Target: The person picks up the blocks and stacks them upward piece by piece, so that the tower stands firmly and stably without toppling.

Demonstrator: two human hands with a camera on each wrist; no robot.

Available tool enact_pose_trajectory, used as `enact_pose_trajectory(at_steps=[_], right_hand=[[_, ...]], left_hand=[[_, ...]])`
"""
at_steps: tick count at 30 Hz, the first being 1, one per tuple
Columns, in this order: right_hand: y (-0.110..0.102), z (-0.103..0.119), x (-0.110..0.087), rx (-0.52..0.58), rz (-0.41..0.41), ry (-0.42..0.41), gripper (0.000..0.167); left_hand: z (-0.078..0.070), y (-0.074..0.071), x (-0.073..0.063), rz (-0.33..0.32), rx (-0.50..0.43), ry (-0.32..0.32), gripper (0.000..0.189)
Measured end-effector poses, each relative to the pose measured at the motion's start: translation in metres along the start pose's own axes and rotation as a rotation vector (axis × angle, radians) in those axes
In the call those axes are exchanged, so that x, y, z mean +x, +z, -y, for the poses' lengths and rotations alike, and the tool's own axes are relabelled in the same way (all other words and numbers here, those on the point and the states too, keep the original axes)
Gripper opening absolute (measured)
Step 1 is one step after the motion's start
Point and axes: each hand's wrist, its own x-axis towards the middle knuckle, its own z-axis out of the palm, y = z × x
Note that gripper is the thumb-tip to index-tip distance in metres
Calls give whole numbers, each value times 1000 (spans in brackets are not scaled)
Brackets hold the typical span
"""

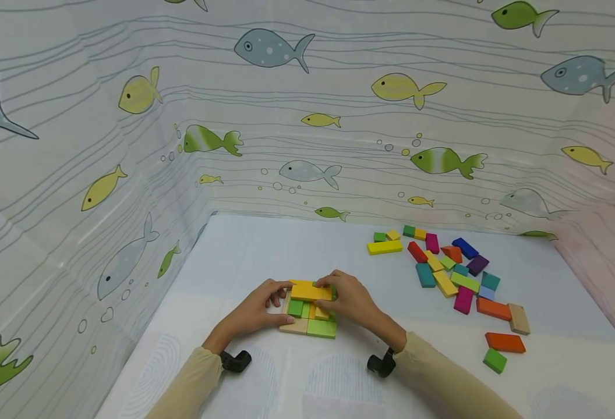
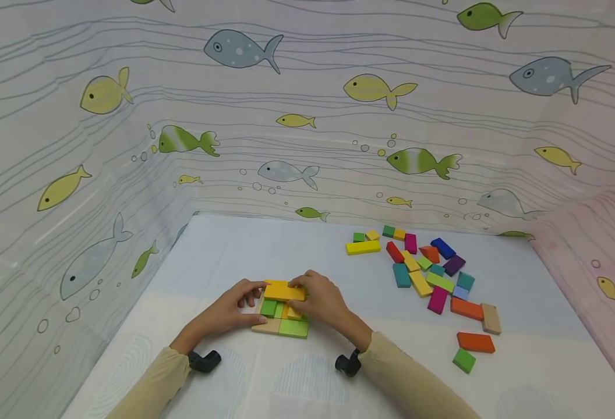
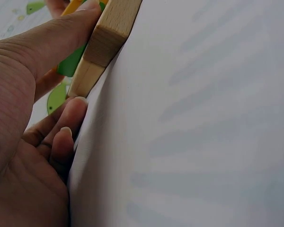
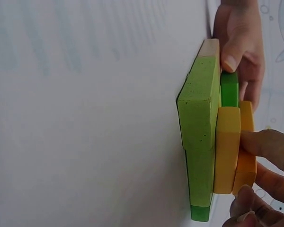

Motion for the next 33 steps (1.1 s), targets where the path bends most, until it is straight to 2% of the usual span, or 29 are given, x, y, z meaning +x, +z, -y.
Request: enact_pose_trajectory(at_steps=[8, 13, 19, 23, 28, 30, 33], right_hand=[[1, -2, -4, 16, -14, 8, 38], [-8, -15, -10, 31, -41, 69, 40], [-31, -58, -5, 22, -121, 175, 31], [-44, -95, 2, 45, -183, 224, 31], [-62, -127, 9, 85, -270, 268, 34], [-68, -137, 12, 75, -275, 297, 37], [-72, -148, 14, 31, -241, 361, 41]], left_hand=[[1, 2, 0, -5, 4, -18, 76], [1, 2, -1, 0, 1, -31, 76], [0, 1, -2, -12, 6, -9, 76], [1, 1, -3, -13, 1, -3, 76], [3, 3, -2, -3, -1, -18, 77], [3, 3, -2, -3, -2, -22, 78], [2, 3, -2, -3, -8, -26, 78]])
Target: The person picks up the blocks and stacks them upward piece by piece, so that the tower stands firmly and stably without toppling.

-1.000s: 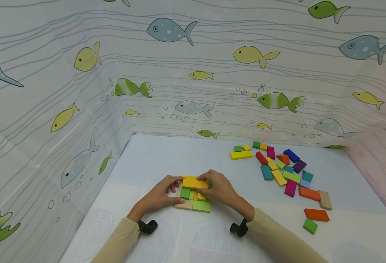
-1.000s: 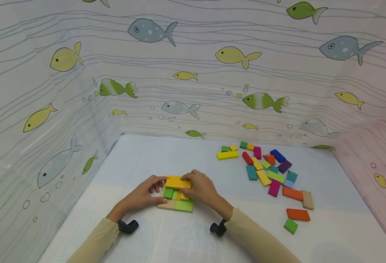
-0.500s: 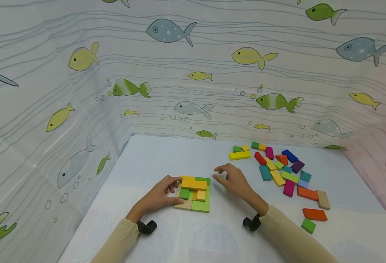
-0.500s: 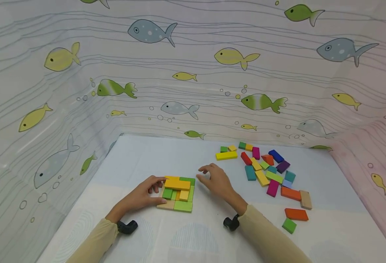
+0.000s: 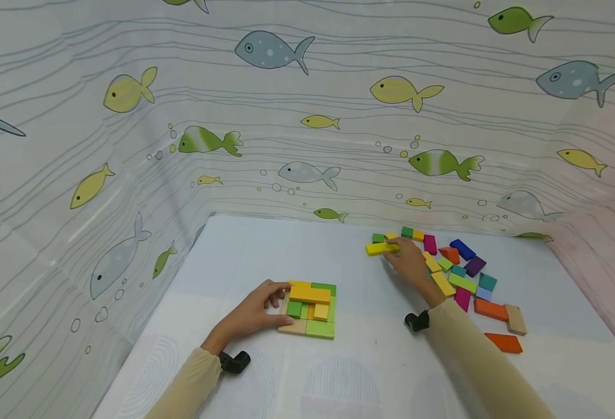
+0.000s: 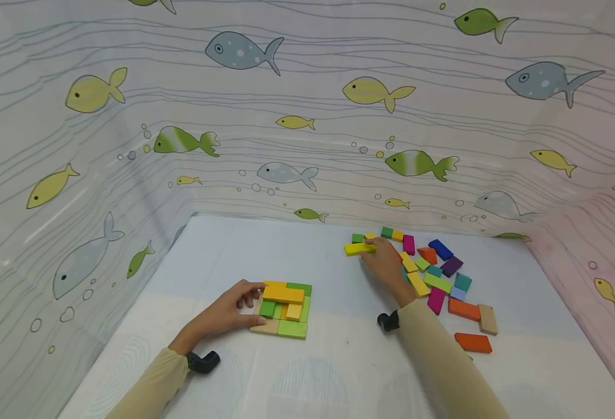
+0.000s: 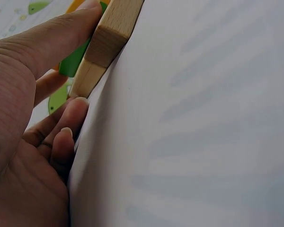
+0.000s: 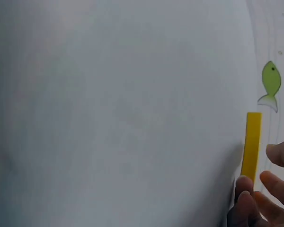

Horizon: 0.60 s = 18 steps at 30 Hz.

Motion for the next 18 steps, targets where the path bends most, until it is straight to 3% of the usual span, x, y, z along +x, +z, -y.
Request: enact_pose_trajectory(at_steps=[6, 13, 18], right_hand=[[-2, -5, 5, -97, 70, 53, 43], [-11, -3, -1, -66, 112, 63, 40], [-14, -4, -2, -53, 116, 40, 41]], left_hand=[[-1, 0, -1, -4, -6, 10, 76], [-1, 0, -1, -7, -5, 42, 74], [-2, 1, 0, -5, -2, 26, 75]])
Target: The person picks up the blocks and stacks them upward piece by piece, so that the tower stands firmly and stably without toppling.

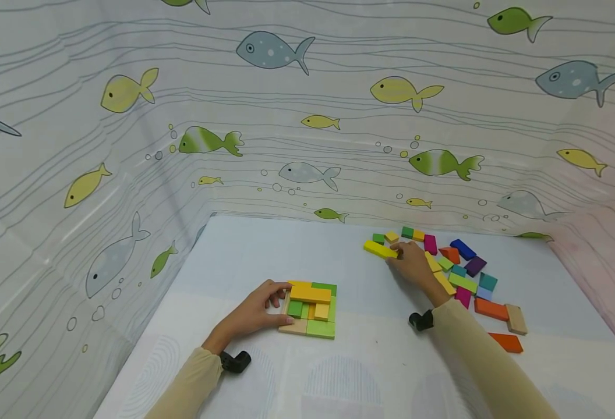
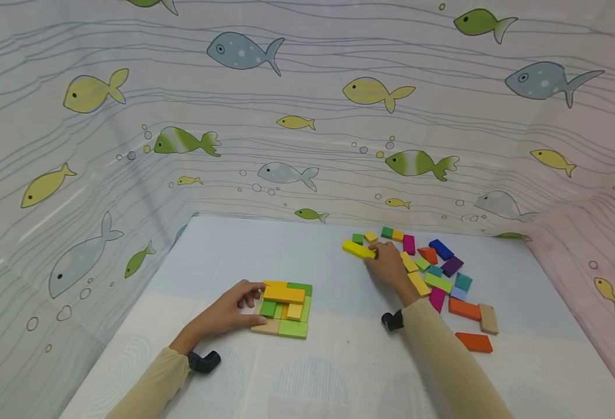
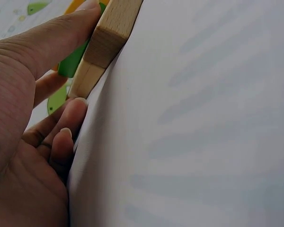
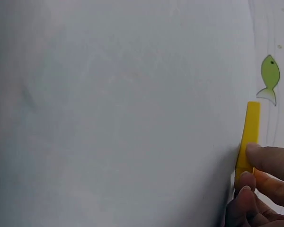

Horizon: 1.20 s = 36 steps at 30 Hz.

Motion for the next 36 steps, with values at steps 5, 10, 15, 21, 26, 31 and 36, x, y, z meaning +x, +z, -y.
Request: enact_pose_trajectory(at_steps=[5, 10, 15, 21, 26, 31, 36], right_hand=[[1, -5, -1, -1, 0, -17, 41], [2, -5, -4, -14, 2, -91, 37], [6, 7, -14, 0, 2, -130, 37], [14, 36, -35, 20, 2, -203, 37], [18, 63, -53, 48, 1, -288, 35], [25, 85, -70, 66, 11, -388, 33], [38, 100, -84, 64, 55, -448, 31]], left_hand=[[-2, 0, 1, 5, 1, -7, 74], [-5, 0, 1, 6, -8, -18, 75], [-6, 0, 0, -1, -3, -11, 74], [-5, 0, 0, 3, -10, -10, 75], [-3, 0, 1, -1, -10, -6, 75], [-1, 0, 0, -4, -8, 3, 75], [0, 1, 1, -3, -3, 10, 74]])
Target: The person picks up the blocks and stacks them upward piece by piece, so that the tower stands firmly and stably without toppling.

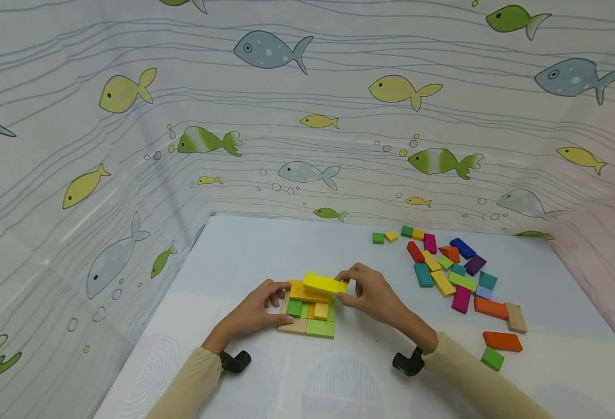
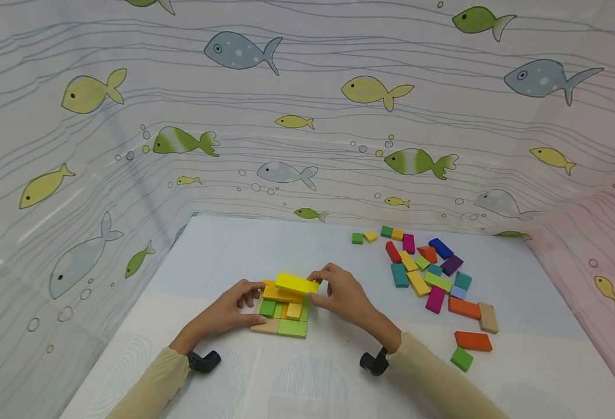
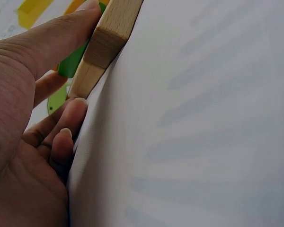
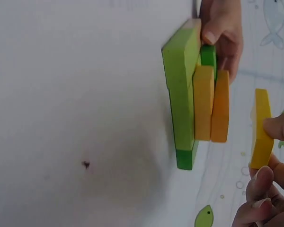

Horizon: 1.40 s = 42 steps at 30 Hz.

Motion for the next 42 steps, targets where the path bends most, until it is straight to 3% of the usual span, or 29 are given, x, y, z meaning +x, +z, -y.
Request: enact_pose_trajectory(at_steps=[9, 17, 24, 31, 42], right_hand=[[23, 22, -6, -93, 82, -73, 33], [35, 26, -9, -156, 65, -109, 32], [37, 27, -10, -136, 63, -70, 34], [36, 23, -8, -103, 71, -17, 58], [34, 17, -6, -38, 103, -27, 64]], left_hand=[[0, 0, 0, 1, 7, -22, 74], [0, 1, -1, 3, 1, -27, 73], [0, 0, -1, 2, 2, -28, 74], [0, 0, -1, 4, -1, -41, 73], [-2, 0, 0, 10, -6, -48, 72]])
